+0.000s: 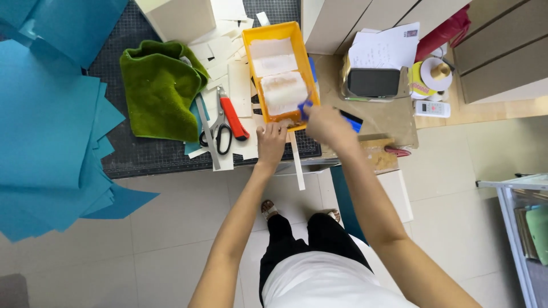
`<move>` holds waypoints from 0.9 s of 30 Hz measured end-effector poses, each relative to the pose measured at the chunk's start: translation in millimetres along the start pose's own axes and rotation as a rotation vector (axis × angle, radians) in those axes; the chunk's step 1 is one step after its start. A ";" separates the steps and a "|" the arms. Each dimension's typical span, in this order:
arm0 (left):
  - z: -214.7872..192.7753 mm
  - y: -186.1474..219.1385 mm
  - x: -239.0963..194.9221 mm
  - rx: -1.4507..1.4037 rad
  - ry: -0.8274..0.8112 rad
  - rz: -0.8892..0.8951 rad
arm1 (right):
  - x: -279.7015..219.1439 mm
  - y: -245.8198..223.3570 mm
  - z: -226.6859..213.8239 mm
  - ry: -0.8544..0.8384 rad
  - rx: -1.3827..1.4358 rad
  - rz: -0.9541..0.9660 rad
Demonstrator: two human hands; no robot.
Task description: Applying glue to a box with a roller and wrapping it with blue paper
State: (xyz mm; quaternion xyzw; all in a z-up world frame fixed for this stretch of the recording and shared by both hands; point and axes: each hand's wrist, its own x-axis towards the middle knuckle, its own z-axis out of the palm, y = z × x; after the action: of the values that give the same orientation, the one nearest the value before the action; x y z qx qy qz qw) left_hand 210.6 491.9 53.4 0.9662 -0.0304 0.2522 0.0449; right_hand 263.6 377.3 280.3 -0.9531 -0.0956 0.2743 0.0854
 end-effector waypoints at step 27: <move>-13.4 206.4 -141.4 -0.976 -0.739 0.083 | -279.0 268.9 103.2 0.132 0.646 0.249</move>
State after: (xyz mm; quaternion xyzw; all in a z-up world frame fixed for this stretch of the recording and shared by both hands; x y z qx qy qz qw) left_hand 64.2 293.1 10.5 0.8557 -0.1937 -0.1410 0.4586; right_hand 12.5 64.7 277.6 -0.8969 0.1188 0.2365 0.3544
